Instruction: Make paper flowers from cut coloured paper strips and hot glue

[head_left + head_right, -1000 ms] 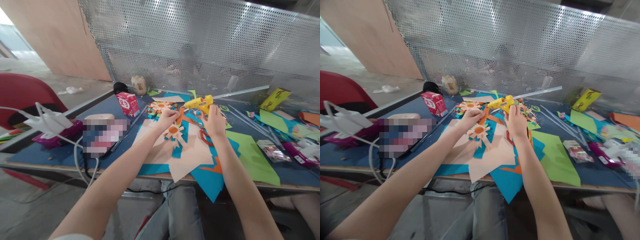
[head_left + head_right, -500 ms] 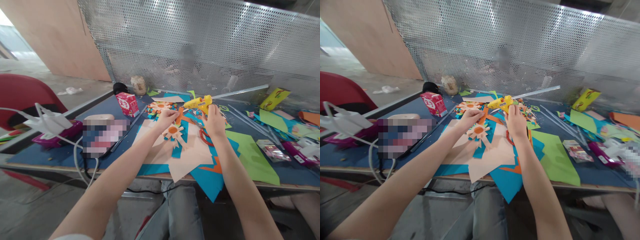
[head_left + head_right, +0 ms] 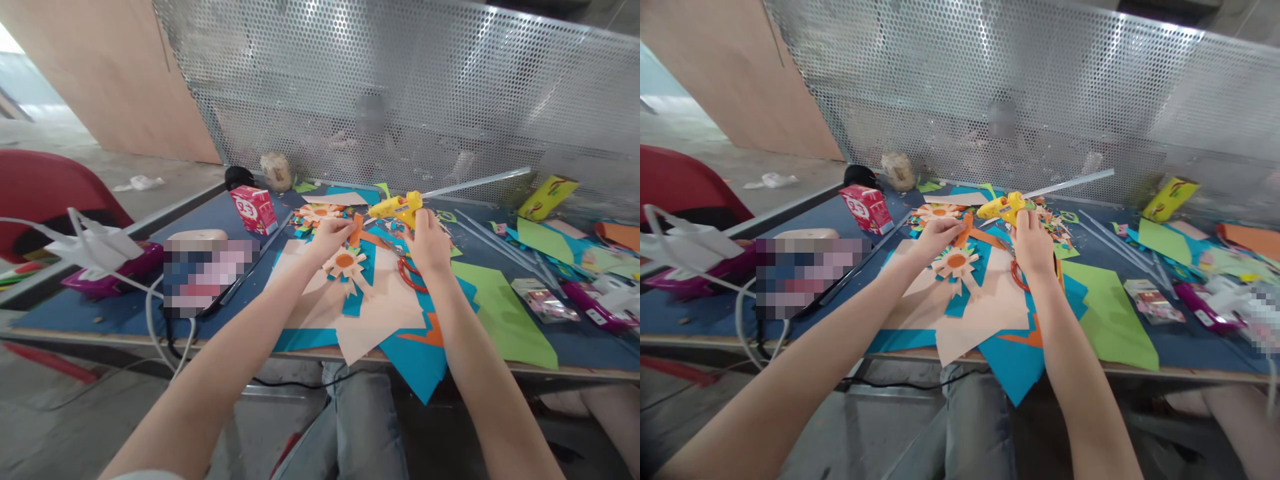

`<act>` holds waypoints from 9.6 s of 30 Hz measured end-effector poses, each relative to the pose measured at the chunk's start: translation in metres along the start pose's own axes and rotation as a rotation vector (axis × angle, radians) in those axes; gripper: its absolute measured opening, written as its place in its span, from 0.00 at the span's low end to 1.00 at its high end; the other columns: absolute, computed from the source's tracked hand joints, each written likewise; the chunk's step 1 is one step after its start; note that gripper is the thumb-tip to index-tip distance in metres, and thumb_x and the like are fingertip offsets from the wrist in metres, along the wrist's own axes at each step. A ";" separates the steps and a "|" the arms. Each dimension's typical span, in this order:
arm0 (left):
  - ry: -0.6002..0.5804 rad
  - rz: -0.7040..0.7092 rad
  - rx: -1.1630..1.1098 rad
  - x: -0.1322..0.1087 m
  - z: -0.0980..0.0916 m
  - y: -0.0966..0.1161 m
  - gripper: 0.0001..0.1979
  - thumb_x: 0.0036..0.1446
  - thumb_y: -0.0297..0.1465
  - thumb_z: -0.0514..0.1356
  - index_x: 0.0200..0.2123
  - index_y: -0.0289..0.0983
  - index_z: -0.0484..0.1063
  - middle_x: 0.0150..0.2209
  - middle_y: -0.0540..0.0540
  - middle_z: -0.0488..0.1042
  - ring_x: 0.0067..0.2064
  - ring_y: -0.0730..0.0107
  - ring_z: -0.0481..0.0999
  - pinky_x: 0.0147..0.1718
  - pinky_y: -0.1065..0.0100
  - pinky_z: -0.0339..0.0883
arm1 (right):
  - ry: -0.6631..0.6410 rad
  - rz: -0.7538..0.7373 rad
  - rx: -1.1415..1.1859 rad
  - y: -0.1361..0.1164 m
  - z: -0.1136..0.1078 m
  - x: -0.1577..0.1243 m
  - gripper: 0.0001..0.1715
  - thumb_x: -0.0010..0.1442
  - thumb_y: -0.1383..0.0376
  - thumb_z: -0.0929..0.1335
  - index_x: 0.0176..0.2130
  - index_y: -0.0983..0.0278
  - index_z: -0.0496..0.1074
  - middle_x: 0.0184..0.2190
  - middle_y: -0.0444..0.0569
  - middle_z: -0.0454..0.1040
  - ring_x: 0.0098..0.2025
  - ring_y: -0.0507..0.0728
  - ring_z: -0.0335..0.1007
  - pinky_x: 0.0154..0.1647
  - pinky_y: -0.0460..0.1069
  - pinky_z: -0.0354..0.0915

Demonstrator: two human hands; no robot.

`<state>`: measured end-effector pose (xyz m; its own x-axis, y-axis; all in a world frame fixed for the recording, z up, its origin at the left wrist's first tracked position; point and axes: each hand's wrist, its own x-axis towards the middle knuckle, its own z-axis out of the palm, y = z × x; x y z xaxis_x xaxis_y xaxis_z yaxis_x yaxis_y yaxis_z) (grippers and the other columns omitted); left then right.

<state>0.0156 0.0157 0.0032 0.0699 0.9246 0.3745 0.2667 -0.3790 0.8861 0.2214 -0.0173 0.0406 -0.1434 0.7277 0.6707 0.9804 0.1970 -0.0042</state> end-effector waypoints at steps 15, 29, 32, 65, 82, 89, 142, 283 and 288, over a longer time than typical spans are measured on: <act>0.043 0.061 -0.026 -0.005 -0.001 0.016 0.18 0.46 0.44 0.59 0.28 0.34 0.74 0.25 0.49 0.71 0.26 0.75 0.66 0.25 0.74 0.58 | -0.092 0.527 0.241 0.041 0.037 0.005 0.31 0.47 0.55 0.71 0.44 0.70 0.61 0.40 0.65 0.72 0.42 0.66 0.71 0.39 0.56 0.66; 0.014 0.001 -0.056 -0.004 0.000 0.013 0.19 0.44 0.45 0.61 0.29 0.34 0.74 0.24 0.49 0.73 0.23 0.78 0.65 0.21 0.74 0.57 | -0.112 0.309 0.104 0.029 0.030 0.000 0.16 0.55 0.59 0.65 0.39 0.69 0.69 0.41 0.65 0.70 0.45 0.66 0.67 0.43 0.60 0.62; 0.058 0.046 -0.065 -0.001 -0.001 0.007 0.17 0.46 0.44 0.61 0.29 0.34 0.74 0.27 0.48 0.74 0.26 0.75 0.68 0.24 0.74 0.60 | -0.427 0.023 0.374 -0.015 0.017 -0.006 0.16 0.58 0.54 0.62 0.36 0.64 0.69 0.35 0.52 0.74 0.38 0.57 0.70 0.37 0.49 0.63; 0.292 -0.075 -0.052 0.011 -0.017 -0.006 0.15 0.50 0.25 0.52 0.41 0.34 0.72 0.38 0.44 0.76 0.29 0.74 0.73 0.32 0.71 0.67 | -0.388 0.711 1.476 -0.020 0.053 -0.010 0.27 0.33 0.60 0.75 0.32 0.60 0.61 0.24 0.41 0.71 0.29 0.55 0.71 0.33 0.52 0.67; 0.421 -0.142 -0.636 0.008 -0.022 0.009 0.12 0.32 0.31 0.67 0.26 0.34 0.75 0.24 0.50 0.73 0.23 0.79 0.67 0.22 0.75 0.60 | -0.409 0.735 1.869 -0.019 0.020 0.001 0.30 0.31 0.69 0.76 0.34 0.58 0.63 0.23 0.35 0.71 0.25 0.51 0.69 0.25 0.46 0.63; 0.251 -0.105 -0.637 0.002 -0.018 0.020 0.15 0.37 0.36 0.67 0.32 0.37 0.76 0.33 0.47 0.76 0.31 0.73 0.73 0.28 0.72 0.66 | -0.381 0.665 1.841 -0.019 0.021 0.001 0.28 0.31 0.69 0.76 0.34 0.59 0.65 0.24 0.35 0.71 0.27 0.49 0.69 0.28 0.45 0.64; 0.071 -0.095 -0.675 -0.008 -0.006 0.036 0.13 0.42 0.38 0.66 0.23 0.35 0.69 0.18 0.55 0.60 0.20 0.81 0.61 0.22 0.75 0.60 | -0.135 0.470 1.610 -0.014 0.026 0.002 0.16 0.39 0.62 0.74 0.30 0.58 0.68 0.27 0.40 0.70 0.32 0.52 0.67 0.38 0.50 0.65; 0.178 0.008 -0.397 -0.010 0.000 0.033 0.33 0.32 0.29 0.71 0.45 0.38 0.62 0.29 0.52 0.73 0.29 0.73 0.75 0.27 0.71 0.70 | -0.126 0.340 1.443 -0.015 0.021 0.003 0.23 0.36 0.60 0.75 0.32 0.60 0.65 0.26 0.39 0.66 0.28 0.50 0.65 0.27 0.46 0.63; 0.185 -0.056 -0.469 -0.009 -0.001 0.034 0.30 0.33 0.28 0.70 0.43 0.36 0.64 0.31 0.49 0.76 0.30 0.73 0.76 0.30 0.70 0.71 | -0.259 0.468 1.483 -0.018 0.017 0.001 0.23 0.36 0.60 0.74 0.32 0.61 0.63 0.25 0.38 0.65 0.25 0.49 0.64 0.20 0.44 0.61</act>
<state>0.0230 -0.0060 0.0304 -0.1147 0.9378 0.3276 -0.1978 -0.3448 0.9176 0.2011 -0.0093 0.0290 -0.0481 0.9638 0.2624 -0.0346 0.2609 -0.9647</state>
